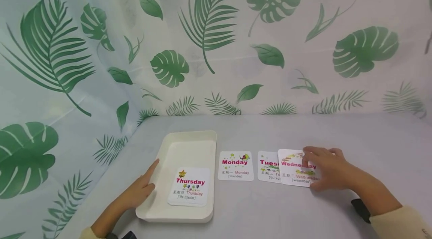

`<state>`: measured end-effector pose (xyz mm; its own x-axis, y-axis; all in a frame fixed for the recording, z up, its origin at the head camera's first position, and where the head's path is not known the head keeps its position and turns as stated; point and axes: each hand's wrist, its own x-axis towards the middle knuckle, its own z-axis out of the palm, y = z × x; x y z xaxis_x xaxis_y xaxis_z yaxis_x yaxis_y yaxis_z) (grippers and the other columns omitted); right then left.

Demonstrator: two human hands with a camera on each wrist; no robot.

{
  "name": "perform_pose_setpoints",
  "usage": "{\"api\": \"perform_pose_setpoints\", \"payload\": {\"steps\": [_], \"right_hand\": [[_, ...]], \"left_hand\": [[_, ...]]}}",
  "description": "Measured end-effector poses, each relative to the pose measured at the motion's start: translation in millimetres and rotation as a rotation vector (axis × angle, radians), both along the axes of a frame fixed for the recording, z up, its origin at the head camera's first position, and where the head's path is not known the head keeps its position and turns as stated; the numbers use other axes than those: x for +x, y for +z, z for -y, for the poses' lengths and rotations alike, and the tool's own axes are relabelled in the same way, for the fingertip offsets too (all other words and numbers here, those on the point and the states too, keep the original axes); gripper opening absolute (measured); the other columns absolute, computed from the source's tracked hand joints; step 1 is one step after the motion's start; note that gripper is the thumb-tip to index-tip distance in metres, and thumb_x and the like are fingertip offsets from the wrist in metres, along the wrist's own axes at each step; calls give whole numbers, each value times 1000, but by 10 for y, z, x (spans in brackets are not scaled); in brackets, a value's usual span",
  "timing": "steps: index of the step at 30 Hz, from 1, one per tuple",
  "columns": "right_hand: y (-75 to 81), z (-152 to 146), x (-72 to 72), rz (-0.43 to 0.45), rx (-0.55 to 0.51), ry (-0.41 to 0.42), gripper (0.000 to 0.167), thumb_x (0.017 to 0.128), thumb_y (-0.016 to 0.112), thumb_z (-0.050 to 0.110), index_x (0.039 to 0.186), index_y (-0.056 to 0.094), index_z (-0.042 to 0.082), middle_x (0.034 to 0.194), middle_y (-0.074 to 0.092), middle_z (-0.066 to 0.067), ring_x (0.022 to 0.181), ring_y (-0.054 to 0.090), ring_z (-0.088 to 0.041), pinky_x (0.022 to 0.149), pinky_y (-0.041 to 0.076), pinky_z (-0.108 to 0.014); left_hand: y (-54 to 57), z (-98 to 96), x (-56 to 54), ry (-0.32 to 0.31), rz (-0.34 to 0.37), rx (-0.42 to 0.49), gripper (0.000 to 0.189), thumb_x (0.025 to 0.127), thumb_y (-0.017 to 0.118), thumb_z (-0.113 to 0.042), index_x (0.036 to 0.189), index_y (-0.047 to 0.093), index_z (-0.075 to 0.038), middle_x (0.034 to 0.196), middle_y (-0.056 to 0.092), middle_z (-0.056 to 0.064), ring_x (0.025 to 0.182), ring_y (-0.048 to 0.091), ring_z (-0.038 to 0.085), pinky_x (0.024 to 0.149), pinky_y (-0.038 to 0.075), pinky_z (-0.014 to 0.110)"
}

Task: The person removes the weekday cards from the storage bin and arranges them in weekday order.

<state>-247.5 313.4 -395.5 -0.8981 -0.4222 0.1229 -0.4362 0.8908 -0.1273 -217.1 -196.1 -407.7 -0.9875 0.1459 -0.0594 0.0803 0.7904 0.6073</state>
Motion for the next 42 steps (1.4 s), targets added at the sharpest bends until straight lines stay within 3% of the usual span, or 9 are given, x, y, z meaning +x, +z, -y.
{"api": "perform_pose_setpoints", "payload": {"steps": [6, 12, 23, 29, 36, 42], "right_hand": [[-40, -152, -36, 79, 24, -49, 62, 53, 82, 36, 109, 59, 23, 129, 49, -18, 114, 45, -39, 81, 26, -56], [-57, -285, -69, 136, 33, -78, 85, 53, 81, 41, 128, 49, 14, 130, 46, -19, 113, 45, -41, 78, 27, -58], [-118, -492, -120, 178, 15, -60, 87, 57, 78, 42, 130, 44, 10, 132, 42, -18, 111, 48, -42, 71, 35, -58], [-94, -571, -124, 307, 0, -101, 91, 61, 75, 45, 135, 35, 9, 134, 37, -26, 112, 42, -51, 73, 34, -67], [-95, -660, -116, 422, -142, -67, 91, 63, 73, 36, 137, 32, 3, 138, 30, -34, 119, 30, -55, 86, 31, -67], [-108, -697, -109, 498, -219, -66, 90, 65, 72, 31, 139, 29, 3, 145, 22, -29, 123, 20, -55, 89, 22, -71]], "left_hand": [[15, -8, 15, 9, 13, 3, 67, 84, 37, -2, 146, 11, -3, 151, 15, 21, 138, 11, 39, 108, 1, 60], [-16, 19, 8, -14, -27, 37, 68, 82, 36, -3, 146, 11, -4, 149, 16, 24, 137, 11, 43, 106, 0, 63], [-6, 12, 0, -8, 11, 2, 67, 85, 36, -2, 146, 10, -4, 151, 14, 20, 138, 10, 40, 109, 1, 59], [-12, 34, 1, -18, -1, -2, 67, 85, 36, -1, 146, 10, -2, 150, 15, 22, 138, 12, 40, 109, 3, 60], [-26, 48, -28, -30, -7, 2, 67, 85, 35, -1, 146, 8, -2, 151, 14, 22, 139, 11, 39, 108, 2, 60], [-32, 32, -15, -31, -8, 12, 67, 84, 35, 0, 146, 9, -1, 151, 13, 22, 138, 11, 39, 108, 1, 61]]}}
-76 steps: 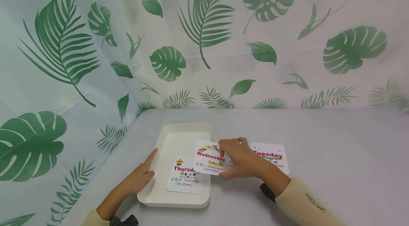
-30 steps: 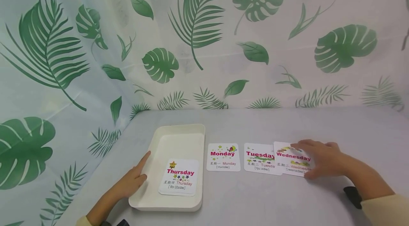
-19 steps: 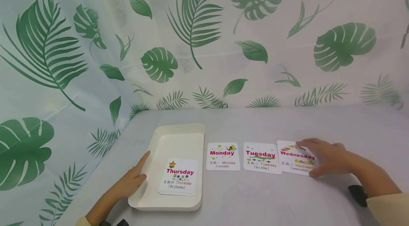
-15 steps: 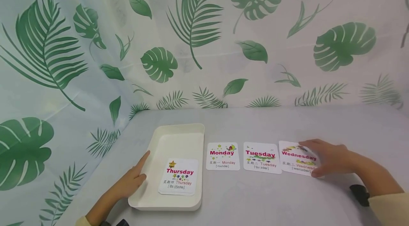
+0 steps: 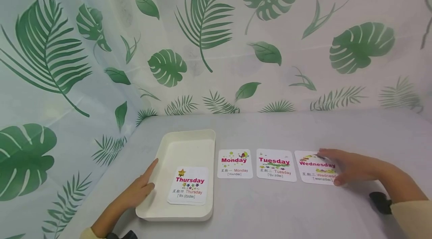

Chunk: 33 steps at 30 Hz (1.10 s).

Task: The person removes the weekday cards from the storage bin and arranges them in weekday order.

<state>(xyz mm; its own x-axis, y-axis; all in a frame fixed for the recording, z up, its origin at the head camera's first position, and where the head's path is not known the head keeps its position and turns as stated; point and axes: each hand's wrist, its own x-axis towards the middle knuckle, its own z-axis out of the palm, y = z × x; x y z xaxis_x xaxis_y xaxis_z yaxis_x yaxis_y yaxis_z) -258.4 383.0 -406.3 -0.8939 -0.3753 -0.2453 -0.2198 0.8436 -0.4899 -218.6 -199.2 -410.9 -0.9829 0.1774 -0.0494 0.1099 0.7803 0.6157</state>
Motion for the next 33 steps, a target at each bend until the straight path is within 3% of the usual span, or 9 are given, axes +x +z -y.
{"api": "perform_pose_setpoints", "payload": {"steps": [2, 6, 9, 13, 15, 18, 21, 29, 33], "right_hand": [[4, 3, -6, 21, -9, -9, 91, 65, 73, 31, 139, 29, 3, 145, 20, -29, 123, 18, -55, 89, 20, -72], [-53, -28, -9, 18, -38, -3, 89, 66, 72, 32, 140, 30, 7, 152, 11, 17, 132, 13, -45, 88, 18, -73], [-99, -44, -3, -28, -57, 25, 82, 69, 70, 32, 140, 33, 15, 120, 7, 53, 135, 3, 5, 89, 20, -71], [-118, -12, 7, -169, -93, 100, 74, 72, 69, 25, 137, 37, 18, 117, 4, 56, 105, -1, 37, 113, 8, -41], [-95, 47, 12, -249, -84, 103, 71, 73, 69, 23, 137, 37, 16, 127, 2, 51, 118, -6, 31, 113, 10, -43], [-18, 234, 2, -314, -36, 50, 69, 78, 66, 29, 138, 36, 15, 153, 3, 19, 143, -2, -15, 104, 15, -63], [112, 551, -17, -348, 8, 32, 67, 80, 64, 34, 138, 37, 15, 151, 19, -15, 131, 19, -50, 82, 22, -74], [411, 1808, 40, -441, -122, 158, 58, 80, 65, 33, 132, 46, 17, 143, 36, -15, 131, 27, -42, 92, 24, -69], [424, 2465, 106, -375, -151, 232, 56, 82, 63, 32, 133, 46, 15, 143, 38, -13, 131, 31, -38, 98, 26, -65]], "left_hand": [[-4, 5, -4, 0, 1, 4, 67, 84, 35, -1, 146, 9, -1, 151, 13, 22, 139, 11, 39, 108, 1, 61], [-4, 20, -10, -3, 3, 8, 67, 84, 35, -1, 146, 8, -1, 151, 13, 22, 139, 10, 39, 108, 1, 61], [0, 32, 7, -7, -1, 17, 67, 84, 36, 0, 146, 10, -1, 150, 14, 23, 138, 11, 40, 108, 1, 61], [2, 43, 26, -13, 2, 31, 67, 84, 36, 0, 146, 10, -1, 150, 14, 23, 138, 10, 41, 107, 0, 62], [0, 35, 24, -13, 3, 29, 66, 84, 36, -1, 146, 10, -1, 150, 14, 23, 138, 11, 40, 107, 0, 62], [10, 3, -1, -15, -8, 28, 67, 84, 37, -1, 146, 11, -1, 150, 15, 23, 138, 12, 41, 107, 0, 62], [9, -18, -20, -19, -24, 22, 66, 85, 37, -2, 146, 12, -1, 150, 16, 23, 138, 12, 42, 107, 1, 62], [-8, 8, -28, -5, -13, 22, 65, 85, 37, -3, 146, 12, -1, 150, 16, 23, 138, 11, 43, 107, 1, 62], [-14, 51, -20, -10, -4, 29, 65, 86, 37, -3, 146, 11, -2, 150, 16, 22, 138, 10, 43, 107, 1, 63]]}}
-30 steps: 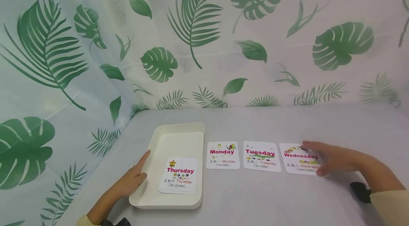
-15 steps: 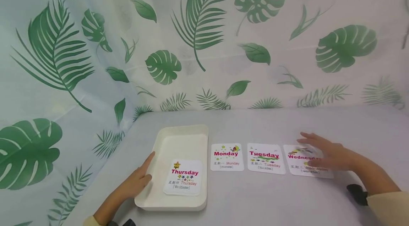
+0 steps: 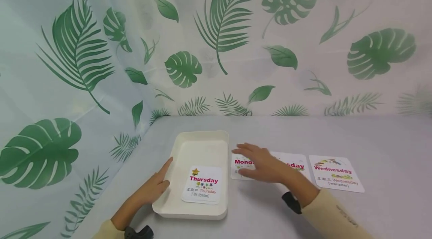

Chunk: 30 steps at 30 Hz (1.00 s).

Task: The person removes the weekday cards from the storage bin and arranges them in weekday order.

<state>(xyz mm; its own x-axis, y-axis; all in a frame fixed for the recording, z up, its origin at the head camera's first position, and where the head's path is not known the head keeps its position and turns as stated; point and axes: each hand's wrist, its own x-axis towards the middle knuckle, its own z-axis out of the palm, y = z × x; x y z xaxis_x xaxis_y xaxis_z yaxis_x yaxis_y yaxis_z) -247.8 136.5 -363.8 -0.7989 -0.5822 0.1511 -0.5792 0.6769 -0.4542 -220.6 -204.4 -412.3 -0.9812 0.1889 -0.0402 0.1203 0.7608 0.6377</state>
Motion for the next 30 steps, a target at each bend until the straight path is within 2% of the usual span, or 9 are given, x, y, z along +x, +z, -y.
{"api": "perform_pose_setpoints", "payload": {"steps": [5, 10, 14, 17, 22, 30], "right_hand": [[-105, 590, 9, 84, 57, 52, 57, 83, 62, 38, 133, 46, 16, 142, 40, -10, 131, 35, -35, 102, 30, -57], [-183, 899, -32, 128, 139, 48, 71, 77, 63, 50, 136, 43, 15, 140, 43, -8, 129, 40, -30, 105, 33, -48], [-210, 974, -26, 136, 237, 49, 90, 68, 66, 61, 139, 38, 13, 140, 44, -8, 130, 39, -29, 107, 27, -49], [-217, 979, -4, 116, 284, 68, 97, 63, 68, 63, 139, 37, 11, 139, 45, -9, 129, 40, -29, 108, 26, -49], [-210, 953, 27, 57, 316, 91, 99, 61, 72, 60, 139, 37, 9, 137, 46, -9, 124, 44, -30, 105, 29, -47], [-221, 962, 4, 24, 320, 113, 96, 63, 72, 57, 139, 37, 10, 136, 47, -8, 124, 43, -29, 105, 29, -48]], "left_hand": [[-9, -13, -22, -7, -4, 1, 65, 85, 37, -3, 146, 12, -1, 150, 16, 23, 137, 11, 44, 107, 1, 63], [-25, -13, -16, 4, -3, 3, 66, 85, 37, -3, 146, 12, -1, 150, 16, 23, 137, 10, 44, 107, 1, 63], [-44, -10, -8, 12, -1, 4, 65, 85, 36, -2, 145, 12, 0, 150, 16, 23, 137, 10, 43, 107, 1, 63], [-47, -13, -1, 18, 2, 3, 65, 85, 36, -3, 145, 12, 0, 150, 15, 23, 138, 10, 43, 107, 1, 63], [-23, -29, 3, 7, 5, 4, 65, 85, 37, -3, 146, 12, -1, 150, 16, 23, 138, 10, 43, 107, 1, 63], [-2, -2, -15, 13, -6, -17, 65, 85, 37, -3, 146, 13, -2, 150, 17, 23, 137, 11, 43, 108, 2, 61]]}}
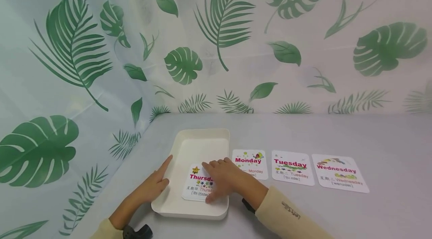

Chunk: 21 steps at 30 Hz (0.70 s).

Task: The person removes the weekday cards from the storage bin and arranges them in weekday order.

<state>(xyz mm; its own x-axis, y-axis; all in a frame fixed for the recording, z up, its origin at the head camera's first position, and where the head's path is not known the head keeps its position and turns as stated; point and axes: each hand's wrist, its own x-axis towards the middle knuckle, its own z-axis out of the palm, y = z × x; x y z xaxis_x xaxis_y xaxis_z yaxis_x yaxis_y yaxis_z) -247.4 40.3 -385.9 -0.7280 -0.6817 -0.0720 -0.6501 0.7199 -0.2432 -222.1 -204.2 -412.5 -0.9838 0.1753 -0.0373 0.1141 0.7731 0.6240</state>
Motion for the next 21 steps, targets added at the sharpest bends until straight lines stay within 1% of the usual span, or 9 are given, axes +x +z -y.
{"api": "perform_pose_setpoints", "payload": {"steps": [7, 10, 15, 21], "right_hand": [[-29, -2, -8, -51, -19, 43, 91, 63, 73, 53, 139, 38, 15, 130, 49, -6, 117, 45, -26, 99, 33, -45], [-42, -8, -7, -63, -31, 58, 90, 64, 74, 51, 138, 38, 16, 131, 47, -6, 117, 44, -25, 98, 33, -45], [-35, -16, -1, -34, -57, 59, 86, 65, 74, 48, 138, 40, 18, 137, 42, -10, 122, 39, -28, 103, 29, -49], [-28, -25, -2, -22, -73, 58, 77, 66, 74, 45, 135, 43, 29, 139, 37, -8, 122, 36, -30, 104, 25, -54]], "left_hand": [[0, 14, -4, -3, 2, 14, 66, 85, 37, -2, 146, 13, -2, 149, 17, 24, 137, 11, 44, 107, 2, 62], [8, 12, -3, -4, 3, 16, 66, 85, 37, -2, 146, 13, -2, 149, 17, 23, 137, 11, 44, 107, 2, 63], [11, 12, -3, -7, 2, 17, 66, 85, 37, -2, 146, 12, -2, 149, 17, 23, 137, 11, 44, 107, 1, 63], [13, 0, -7, -5, -5, 19, 66, 85, 37, -3, 146, 13, -1, 149, 18, 23, 137, 11, 44, 107, 2, 63]]}}
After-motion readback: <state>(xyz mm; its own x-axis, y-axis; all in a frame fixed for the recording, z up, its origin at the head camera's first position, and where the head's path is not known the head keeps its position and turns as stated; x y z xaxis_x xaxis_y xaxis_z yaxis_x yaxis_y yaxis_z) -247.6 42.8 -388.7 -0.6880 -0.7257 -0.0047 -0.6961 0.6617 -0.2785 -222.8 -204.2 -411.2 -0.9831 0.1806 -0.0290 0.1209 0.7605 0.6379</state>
